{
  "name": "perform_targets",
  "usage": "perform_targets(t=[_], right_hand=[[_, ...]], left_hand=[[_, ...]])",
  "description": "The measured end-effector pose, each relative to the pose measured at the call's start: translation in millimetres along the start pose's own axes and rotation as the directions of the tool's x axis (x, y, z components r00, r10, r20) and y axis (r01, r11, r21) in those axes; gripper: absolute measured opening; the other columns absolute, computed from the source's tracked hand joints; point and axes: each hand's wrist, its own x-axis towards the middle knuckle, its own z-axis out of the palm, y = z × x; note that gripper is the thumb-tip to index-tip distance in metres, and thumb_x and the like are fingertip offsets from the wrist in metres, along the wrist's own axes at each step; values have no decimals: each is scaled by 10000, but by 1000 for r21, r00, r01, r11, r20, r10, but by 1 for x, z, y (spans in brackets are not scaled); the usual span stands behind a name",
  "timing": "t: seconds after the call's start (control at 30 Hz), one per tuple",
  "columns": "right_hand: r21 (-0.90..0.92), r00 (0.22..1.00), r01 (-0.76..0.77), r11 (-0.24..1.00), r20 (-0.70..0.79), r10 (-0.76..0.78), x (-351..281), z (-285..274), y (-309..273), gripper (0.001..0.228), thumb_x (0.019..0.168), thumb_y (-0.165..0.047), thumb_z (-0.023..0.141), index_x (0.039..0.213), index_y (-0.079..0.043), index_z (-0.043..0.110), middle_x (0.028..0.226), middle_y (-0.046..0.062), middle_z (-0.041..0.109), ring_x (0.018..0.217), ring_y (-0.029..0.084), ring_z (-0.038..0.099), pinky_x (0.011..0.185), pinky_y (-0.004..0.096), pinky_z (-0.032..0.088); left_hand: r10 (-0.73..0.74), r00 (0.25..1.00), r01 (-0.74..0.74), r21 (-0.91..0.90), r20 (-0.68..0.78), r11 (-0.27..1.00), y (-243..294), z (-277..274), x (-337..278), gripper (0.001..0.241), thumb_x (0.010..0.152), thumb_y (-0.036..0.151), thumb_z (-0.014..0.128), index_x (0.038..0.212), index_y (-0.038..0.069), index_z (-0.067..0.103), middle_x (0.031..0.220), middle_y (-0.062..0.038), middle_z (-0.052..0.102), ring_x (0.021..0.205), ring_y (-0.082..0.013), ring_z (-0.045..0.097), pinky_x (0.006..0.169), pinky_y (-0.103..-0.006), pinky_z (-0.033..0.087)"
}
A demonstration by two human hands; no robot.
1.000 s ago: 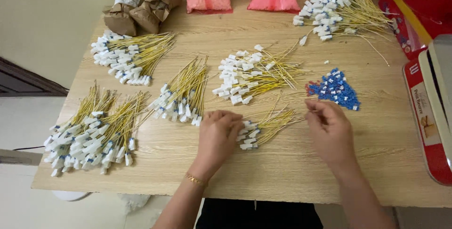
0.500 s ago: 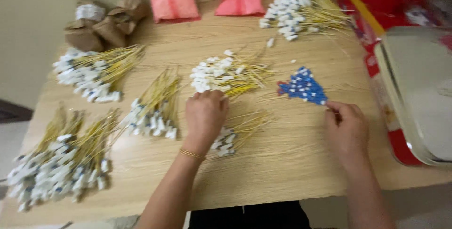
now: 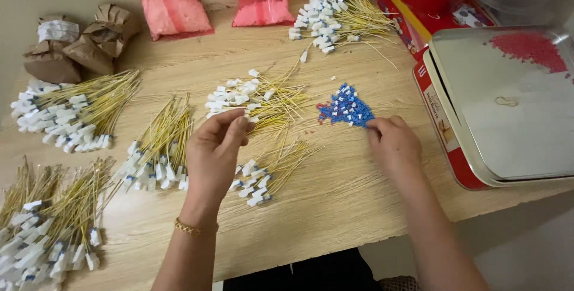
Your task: Manually assembling small wire components by attaching plastic connectors to the ends of wires.
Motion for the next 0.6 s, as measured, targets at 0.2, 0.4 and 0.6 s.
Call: perform_targets(t=[0.2,0.4,0.6], right_hand=[[128,997,-27,991,75,17,-8,-11,-7,168,936,-225,668,1053,-282,774,955,72,679,1013,293,711,881,405,571],[224,981,-169,960,132,141,-21,-38,-26,206,931,-205,694,1117,-207,782,967,126,714,999,325,722,875,435,572],[49,993,-68,997,104,63,-12,-9,-22,212,907,-380,744,1096,-286,770,938,32,679,957,229,723,839,367,581]], left_hand=[[-120,991,104,-212,-62,972,0,-13,-19,222,993,113,654,1188,24,712,898,-171,789,693,-141,693,633,-211,525],[-254,965,226,-299,-59,927,-14,-18,-34,229,999,130,637,1186,14,699,955,-223,785,720,-187,706,619,-239,532],[-391,920,347,-500,19,794,-30,-2,-49,267,965,118,658,1210,15,681,1035,-242,780,740,-232,735,590,-249,555]])
